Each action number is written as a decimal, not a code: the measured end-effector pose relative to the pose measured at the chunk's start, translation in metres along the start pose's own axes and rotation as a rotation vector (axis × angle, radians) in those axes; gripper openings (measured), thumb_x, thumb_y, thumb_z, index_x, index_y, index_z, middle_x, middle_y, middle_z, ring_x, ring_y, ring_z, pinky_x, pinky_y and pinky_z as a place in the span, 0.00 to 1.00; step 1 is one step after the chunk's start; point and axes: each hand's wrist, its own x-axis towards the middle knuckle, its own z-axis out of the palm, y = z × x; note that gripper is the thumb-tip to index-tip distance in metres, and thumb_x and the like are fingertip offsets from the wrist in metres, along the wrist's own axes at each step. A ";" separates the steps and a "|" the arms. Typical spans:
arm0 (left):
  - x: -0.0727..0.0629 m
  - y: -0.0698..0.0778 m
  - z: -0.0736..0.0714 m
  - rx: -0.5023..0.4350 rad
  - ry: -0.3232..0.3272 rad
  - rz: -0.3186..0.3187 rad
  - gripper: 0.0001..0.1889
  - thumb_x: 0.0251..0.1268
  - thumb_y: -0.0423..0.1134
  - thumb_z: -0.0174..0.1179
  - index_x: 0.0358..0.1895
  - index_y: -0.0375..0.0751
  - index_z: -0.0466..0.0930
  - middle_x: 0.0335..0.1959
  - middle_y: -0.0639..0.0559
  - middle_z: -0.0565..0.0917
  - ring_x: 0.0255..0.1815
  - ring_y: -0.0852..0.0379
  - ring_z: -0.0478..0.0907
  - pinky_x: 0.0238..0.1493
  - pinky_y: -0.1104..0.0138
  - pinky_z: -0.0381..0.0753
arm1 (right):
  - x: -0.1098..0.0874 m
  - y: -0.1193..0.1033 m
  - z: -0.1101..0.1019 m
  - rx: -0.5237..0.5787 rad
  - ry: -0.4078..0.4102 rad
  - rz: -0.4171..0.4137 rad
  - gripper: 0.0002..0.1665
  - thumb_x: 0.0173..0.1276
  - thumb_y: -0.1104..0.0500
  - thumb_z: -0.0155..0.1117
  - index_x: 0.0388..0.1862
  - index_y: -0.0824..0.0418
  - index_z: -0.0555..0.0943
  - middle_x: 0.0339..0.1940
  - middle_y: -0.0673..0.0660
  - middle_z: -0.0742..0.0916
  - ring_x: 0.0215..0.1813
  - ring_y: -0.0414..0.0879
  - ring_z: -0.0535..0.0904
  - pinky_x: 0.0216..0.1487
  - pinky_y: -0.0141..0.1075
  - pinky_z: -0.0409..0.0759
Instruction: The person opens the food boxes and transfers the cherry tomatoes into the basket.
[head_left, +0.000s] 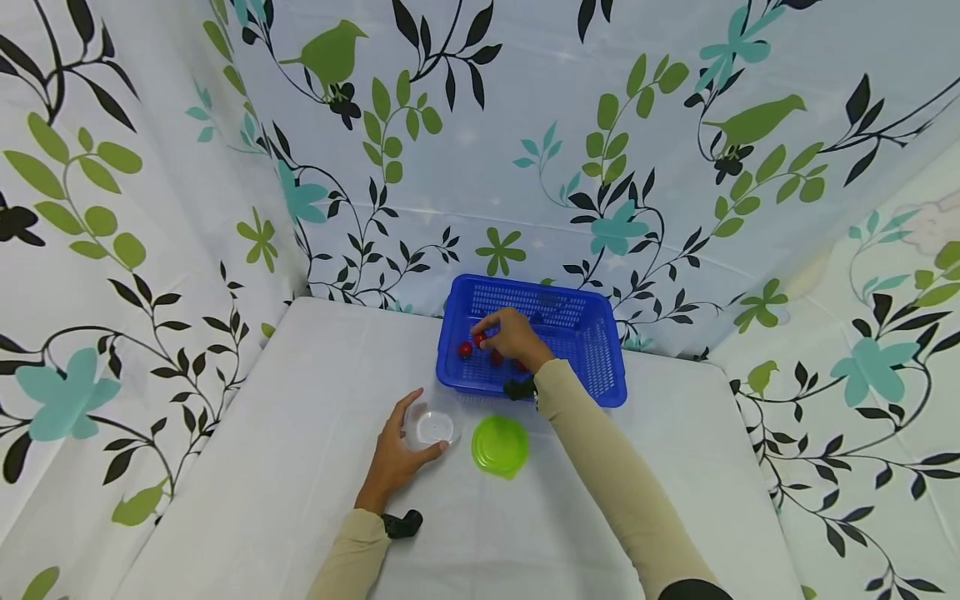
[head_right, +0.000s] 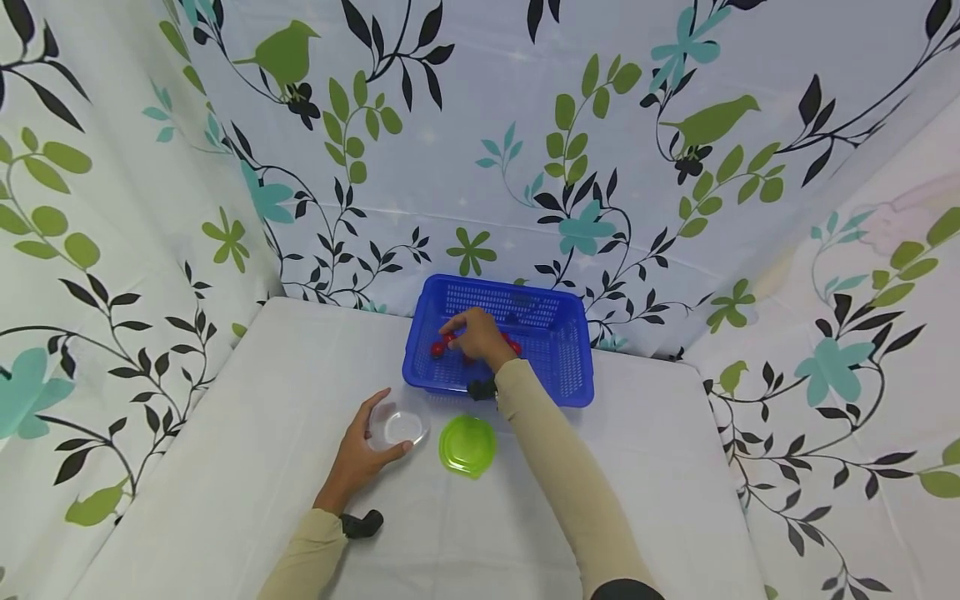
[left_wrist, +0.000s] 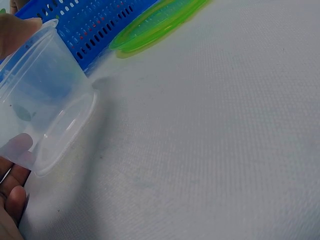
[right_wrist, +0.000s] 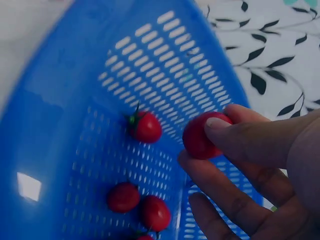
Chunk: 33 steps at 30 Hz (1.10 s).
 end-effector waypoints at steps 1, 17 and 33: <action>0.000 0.000 0.000 0.001 0.000 0.003 0.53 0.53 0.53 0.83 0.82 0.68 0.60 0.80 0.46 0.72 0.84 0.40 0.63 0.75 0.35 0.68 | 0.002 0.002 0.000 -0.003 -0.006 0.009 0.17 0.69 0.67 0.75 0.55 0.57 0.92 0.62 0.57 0.89 0.75 0.61 0.76 0.76 0.55 0.75; 0.000 -0.002 0.001 -0.005 -0.002 0.007 0.53 0.54 0.52 0.83 0.82 0.68 0.60 0.81 0.47 0.72 0.84 0.40 0.63 0.75 0.35 0.67 | 0.019 0.022 -0.002 -0.023 -0.073 0.061 0.17 0.66 0.69 0.76 0.54 0.59 0.92 0.62 0.59 0.90 0.72 0.58 0.79 0.74 0.52 0.78; 0.000 -0.003 0.001 -0.001 0.007 0.023 0.52 0.53 0.55 0.82 0.81 0.68 0.61 0.80 0.46 0.72 0.83 0.39 0.64 0.73 0.35 0.69 | 0.027 0.027 -0.003 -0.028 -0.238 0.137 0.23 0.71 0.68 0.69 0.64 0.59 0.87 0.64 0.60 0.88 0.61 0.56 0.86 0.67 0.51 0.83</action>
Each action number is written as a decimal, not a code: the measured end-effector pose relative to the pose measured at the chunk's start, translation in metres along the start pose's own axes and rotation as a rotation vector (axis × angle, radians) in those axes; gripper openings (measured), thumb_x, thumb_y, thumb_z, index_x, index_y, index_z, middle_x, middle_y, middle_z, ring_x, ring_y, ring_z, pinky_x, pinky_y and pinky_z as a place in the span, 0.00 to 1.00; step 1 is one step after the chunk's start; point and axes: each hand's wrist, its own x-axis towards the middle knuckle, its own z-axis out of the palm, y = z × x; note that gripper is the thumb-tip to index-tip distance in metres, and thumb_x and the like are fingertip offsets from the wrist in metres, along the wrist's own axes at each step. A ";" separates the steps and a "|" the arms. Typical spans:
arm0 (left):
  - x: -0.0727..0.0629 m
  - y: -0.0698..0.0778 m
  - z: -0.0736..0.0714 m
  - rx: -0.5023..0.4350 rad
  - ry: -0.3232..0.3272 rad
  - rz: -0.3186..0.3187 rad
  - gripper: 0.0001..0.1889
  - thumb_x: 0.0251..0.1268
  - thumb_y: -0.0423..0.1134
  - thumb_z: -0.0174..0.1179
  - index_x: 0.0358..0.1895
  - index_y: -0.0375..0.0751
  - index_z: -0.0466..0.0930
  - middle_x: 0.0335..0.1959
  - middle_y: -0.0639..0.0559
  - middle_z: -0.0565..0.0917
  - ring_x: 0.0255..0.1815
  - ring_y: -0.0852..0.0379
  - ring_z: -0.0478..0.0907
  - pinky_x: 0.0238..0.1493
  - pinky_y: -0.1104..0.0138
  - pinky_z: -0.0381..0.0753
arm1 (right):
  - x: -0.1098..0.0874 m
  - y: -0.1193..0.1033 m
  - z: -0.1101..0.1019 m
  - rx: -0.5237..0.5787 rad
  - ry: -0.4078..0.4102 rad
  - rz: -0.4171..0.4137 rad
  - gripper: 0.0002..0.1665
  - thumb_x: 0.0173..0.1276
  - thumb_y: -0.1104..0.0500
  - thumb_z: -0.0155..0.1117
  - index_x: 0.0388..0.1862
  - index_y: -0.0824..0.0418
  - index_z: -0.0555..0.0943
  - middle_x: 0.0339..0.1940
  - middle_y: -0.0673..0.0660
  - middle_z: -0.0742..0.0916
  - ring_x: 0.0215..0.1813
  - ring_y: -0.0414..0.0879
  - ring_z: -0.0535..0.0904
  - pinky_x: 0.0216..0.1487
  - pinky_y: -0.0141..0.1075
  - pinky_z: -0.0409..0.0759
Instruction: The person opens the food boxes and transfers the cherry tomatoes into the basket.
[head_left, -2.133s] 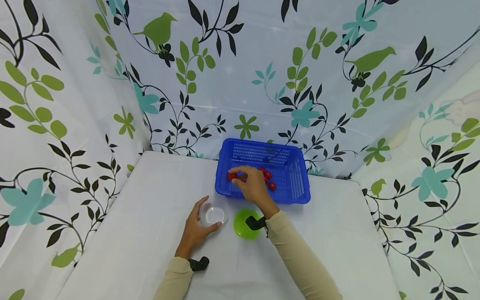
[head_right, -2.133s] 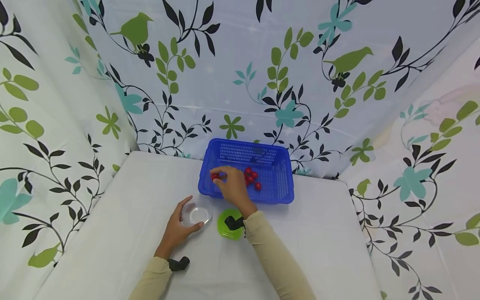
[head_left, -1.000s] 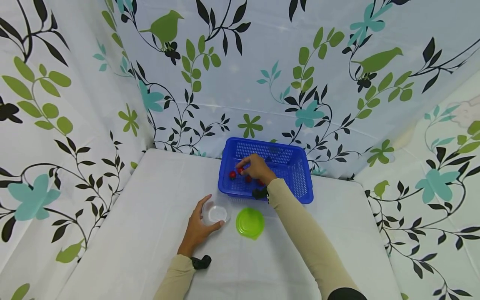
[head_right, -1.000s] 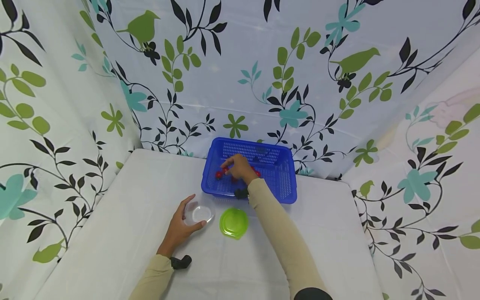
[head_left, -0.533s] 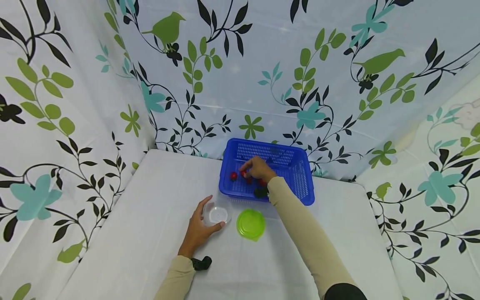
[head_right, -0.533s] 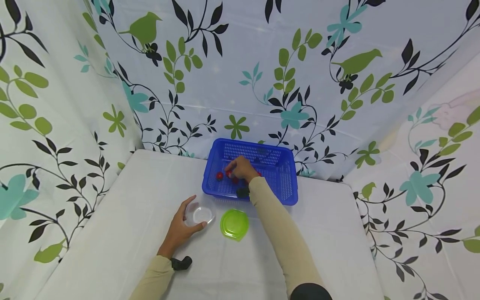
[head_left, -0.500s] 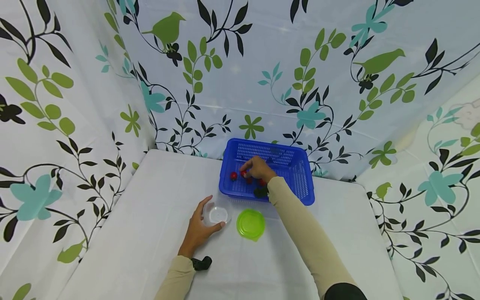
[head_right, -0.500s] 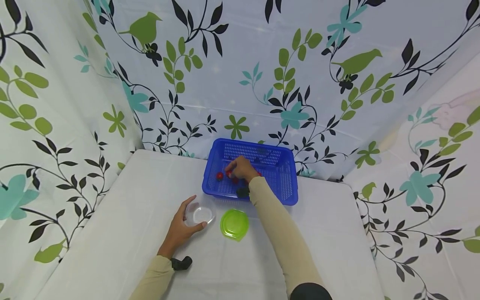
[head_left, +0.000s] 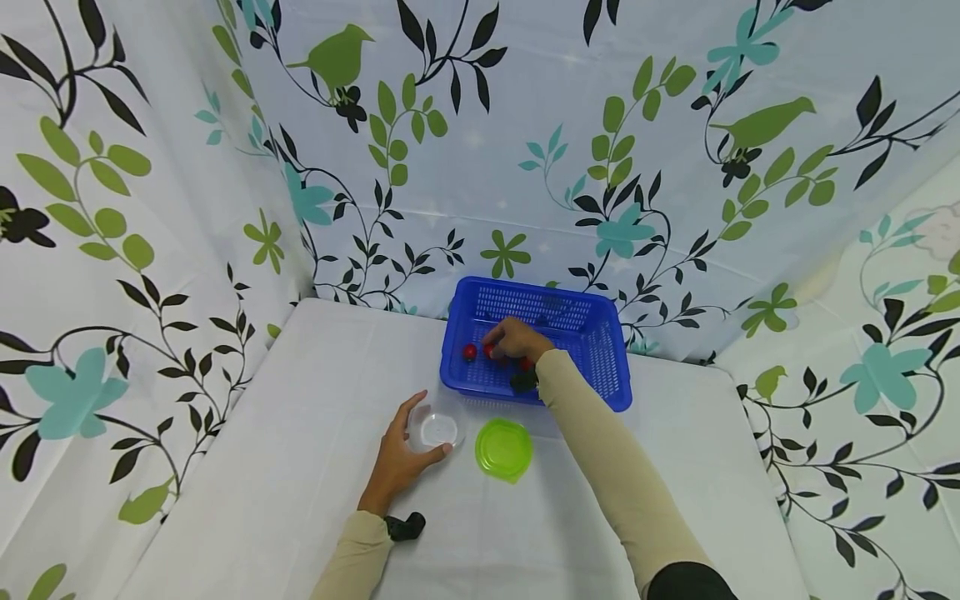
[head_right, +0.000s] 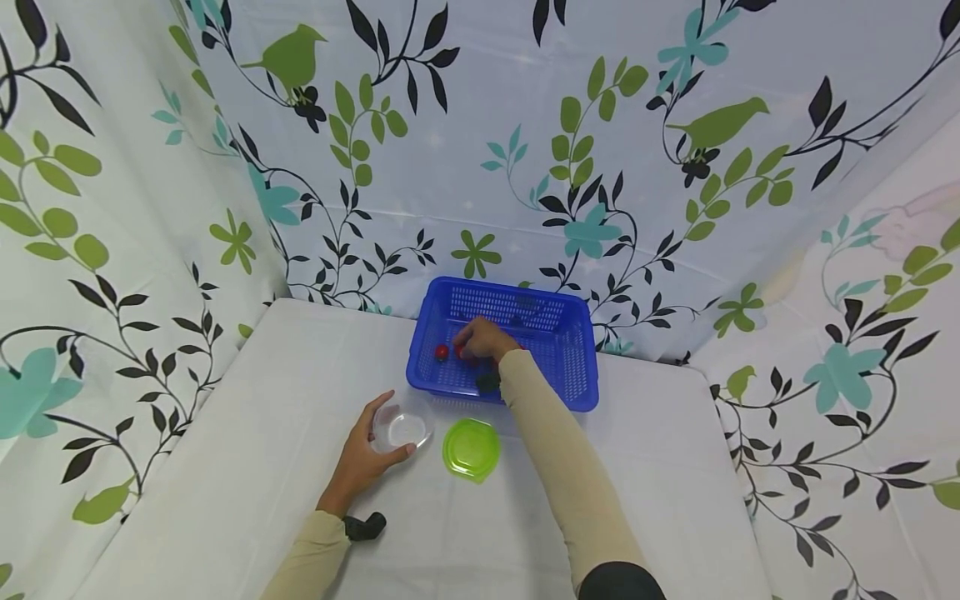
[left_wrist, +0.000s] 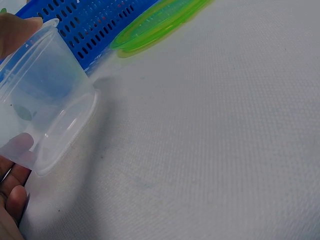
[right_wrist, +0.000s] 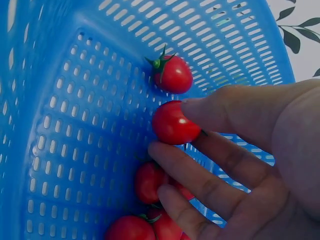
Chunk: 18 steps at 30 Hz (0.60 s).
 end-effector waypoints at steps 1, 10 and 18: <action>0.000 0.000 0.000 0.000 0.000 -0.001 0.52 0.53 0.54 0.82 0.81 0.68 0.61 0.80 0.46 0.72 0.83 0.39 0.64 0.73 0.35 0.69 | 0.000 0.000 0.000 -0.006 -0.011 0.002 0.24 0.72 0.68 0.68 0.65 0.59 0.86 0.65 0.60 0.88 0.61 0.56 0.86 0.67 0.51 0.83; 0.000 0.001 -0.004 -0.008 -0.004 0.001 0.53 0.53 0.53 0.83 0.82 0.66 0.60 0.80 0.46 0.73 0.83 0.39 0.64 0.74 0.35 0.68 | -0.001 -0.003 0.002 -0.013 -0.058 0.009 0.27 0.74 0.66 0.65 0.72 0.58 0.82 0.69 0.60 0.85 0.65 0.58 0.84 0.70 0.53 0.81; -0.004 -0.002 -0.010 -0.005 -0.006 -0.014 0.62 0.55 0.53 0.82 0.87 0.69 0.44 0.84 0.43 0.66 0.84 0.38 0.63 0.75 0.38 0.69 | -0.010 -0.002 0.006 -0.019 0.015 -0.079 0.24 0.79 0.62 0.61 0.72 0.61 0.81 0.71 0.63 0.84 0.63 0.58 0.86 0.67 0.50 0.83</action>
